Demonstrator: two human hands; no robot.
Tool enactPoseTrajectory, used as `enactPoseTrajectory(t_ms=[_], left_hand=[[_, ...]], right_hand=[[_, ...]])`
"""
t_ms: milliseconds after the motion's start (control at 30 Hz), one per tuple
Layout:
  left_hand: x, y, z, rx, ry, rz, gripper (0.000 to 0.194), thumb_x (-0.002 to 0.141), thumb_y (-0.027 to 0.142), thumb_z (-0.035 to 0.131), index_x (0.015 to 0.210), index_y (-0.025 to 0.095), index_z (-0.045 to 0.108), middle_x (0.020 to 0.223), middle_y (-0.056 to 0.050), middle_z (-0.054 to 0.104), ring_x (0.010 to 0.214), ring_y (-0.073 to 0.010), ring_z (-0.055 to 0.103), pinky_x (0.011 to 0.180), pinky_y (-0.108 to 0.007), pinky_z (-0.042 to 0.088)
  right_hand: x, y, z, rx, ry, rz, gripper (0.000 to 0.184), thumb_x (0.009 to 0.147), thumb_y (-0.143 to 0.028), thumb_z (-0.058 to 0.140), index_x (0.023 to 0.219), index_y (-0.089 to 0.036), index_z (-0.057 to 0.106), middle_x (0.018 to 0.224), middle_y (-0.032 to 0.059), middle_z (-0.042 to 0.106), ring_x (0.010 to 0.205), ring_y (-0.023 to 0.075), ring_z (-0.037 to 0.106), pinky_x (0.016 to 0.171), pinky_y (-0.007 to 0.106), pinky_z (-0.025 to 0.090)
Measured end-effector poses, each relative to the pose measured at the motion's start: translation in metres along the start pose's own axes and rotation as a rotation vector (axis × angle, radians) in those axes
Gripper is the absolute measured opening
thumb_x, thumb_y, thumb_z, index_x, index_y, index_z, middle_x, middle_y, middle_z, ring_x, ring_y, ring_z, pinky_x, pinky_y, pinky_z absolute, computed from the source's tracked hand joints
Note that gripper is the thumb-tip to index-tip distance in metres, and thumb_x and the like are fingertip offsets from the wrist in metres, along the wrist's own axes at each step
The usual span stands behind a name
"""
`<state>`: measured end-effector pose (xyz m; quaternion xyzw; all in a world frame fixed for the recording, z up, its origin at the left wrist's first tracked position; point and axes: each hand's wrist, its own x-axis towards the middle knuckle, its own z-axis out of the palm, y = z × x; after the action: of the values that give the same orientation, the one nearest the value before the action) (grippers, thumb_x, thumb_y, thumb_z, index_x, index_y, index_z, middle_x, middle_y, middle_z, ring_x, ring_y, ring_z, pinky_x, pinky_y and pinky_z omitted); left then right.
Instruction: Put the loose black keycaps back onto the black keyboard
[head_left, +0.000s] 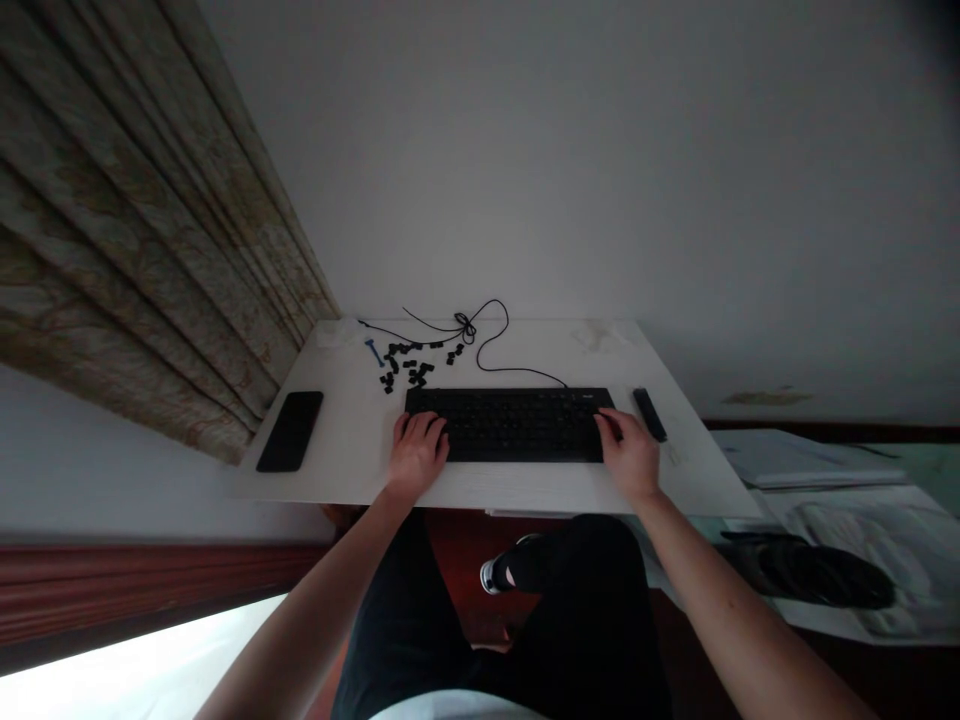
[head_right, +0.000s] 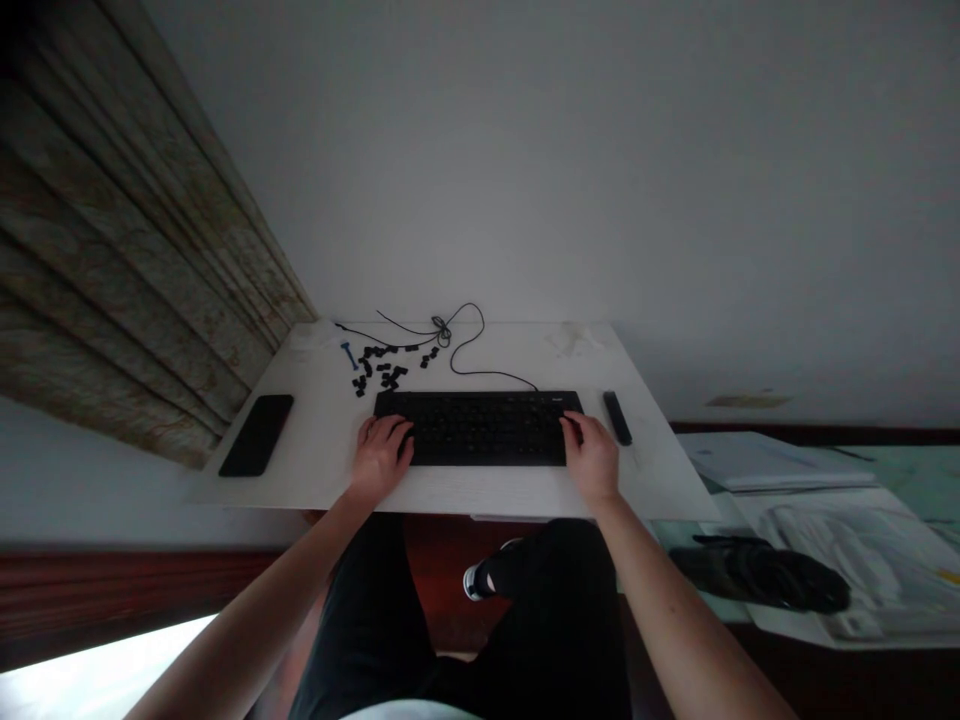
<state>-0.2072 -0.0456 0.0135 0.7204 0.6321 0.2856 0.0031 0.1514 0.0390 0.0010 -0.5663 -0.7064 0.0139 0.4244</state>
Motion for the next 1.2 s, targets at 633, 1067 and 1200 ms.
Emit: enactPoseTrajectory(t_ms=[633, 1067, 1200], left_hand=[[0.001, -0.004, 0.003, 0.051, 0.065, 0.037, 0.022, 0.093, 0.021, 0.053, 0.111, 0.019, 0.066, 0.114, -0.01, 0.067, 0.113, -0.026, 0.06, 0.115, -0.053, 0.032], [0.005, -0.021, 0.005, -0.195, 0.188, -0.146, 0.032, 0.086, 0.006, 0.047, 0.11, 0.02, 0.063, 0.117, -0.011, 0.061, 0.114, -0.0251, 0.058, 0.104, -0.045, 0.048], [0.006, -0.025, 0.004, -0.304, 0.219, -0.198, 0.032, 0.085, 0.003, 0.046, 0.106, 0.021, 0.062, 0.114, -0.009, 0.06, 0.113, -0.0232, 0.058, 0.104, -0.043, 0.049]], right_hand=[[0.049, -0.161, 0.069, 0.6, -0.875, 0.36, 0.013, 0.077, -0.027, 0.073, 0.082, -0.015, 0.071, 0.065, 0.0004, 0.067, 0.056, 0.0096, 0.057, 0.049, 0.019, 0.042], [0.061, -0.182, 0.107, 0.31, -1.048, 0.261, 0.007, 0.073, -0.018, 0.072, 0.075, -0.016, 0.079, 0.068, 0.003, 0.073, 0.066, 0.0148, 0.065, 0.058, 0.022, 0.043], [0.062, -0.184, 0.106, 0.244, -1.063, 0.246, 0.007, 0.071, -0.019, 0.073, 0.072, -0.018, 0.08, 0.07, 0.0032, 0.075, 0.073, 0.0169, 0.068, 0.062, 0.023, 0.044]])
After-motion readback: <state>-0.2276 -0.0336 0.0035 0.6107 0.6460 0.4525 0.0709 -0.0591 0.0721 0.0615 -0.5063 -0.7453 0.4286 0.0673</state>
